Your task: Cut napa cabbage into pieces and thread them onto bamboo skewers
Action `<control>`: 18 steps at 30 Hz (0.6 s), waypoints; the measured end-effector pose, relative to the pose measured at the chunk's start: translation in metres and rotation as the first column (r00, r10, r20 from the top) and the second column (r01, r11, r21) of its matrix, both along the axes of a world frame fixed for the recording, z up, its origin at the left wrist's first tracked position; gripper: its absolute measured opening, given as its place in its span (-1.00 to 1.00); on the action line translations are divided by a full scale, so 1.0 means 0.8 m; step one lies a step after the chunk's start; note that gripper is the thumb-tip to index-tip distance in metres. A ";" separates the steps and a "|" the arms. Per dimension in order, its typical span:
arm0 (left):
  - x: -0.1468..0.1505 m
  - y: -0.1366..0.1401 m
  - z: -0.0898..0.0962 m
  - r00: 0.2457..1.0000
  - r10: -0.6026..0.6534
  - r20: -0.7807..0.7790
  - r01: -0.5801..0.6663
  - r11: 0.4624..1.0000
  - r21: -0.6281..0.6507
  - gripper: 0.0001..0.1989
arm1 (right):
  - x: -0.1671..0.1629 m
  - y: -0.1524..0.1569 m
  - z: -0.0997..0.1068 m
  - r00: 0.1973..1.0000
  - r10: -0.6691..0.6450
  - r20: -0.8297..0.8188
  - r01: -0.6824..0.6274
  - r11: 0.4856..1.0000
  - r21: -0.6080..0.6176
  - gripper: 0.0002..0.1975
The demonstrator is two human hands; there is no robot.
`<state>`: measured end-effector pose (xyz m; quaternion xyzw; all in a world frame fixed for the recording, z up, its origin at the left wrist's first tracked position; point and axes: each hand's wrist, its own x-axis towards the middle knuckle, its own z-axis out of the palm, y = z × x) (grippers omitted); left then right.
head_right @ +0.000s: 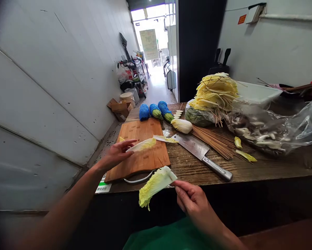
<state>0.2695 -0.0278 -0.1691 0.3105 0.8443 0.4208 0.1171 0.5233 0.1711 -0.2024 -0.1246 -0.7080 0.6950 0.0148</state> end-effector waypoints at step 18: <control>0.093 0.028 0.001 0.655 -0.090 0.750 -0.228 0.923 0.310 -0.64 | -0.013 0.004 -0.014 0.984 0.175 -0.018 -0.175 0.984 -0.017 -0.59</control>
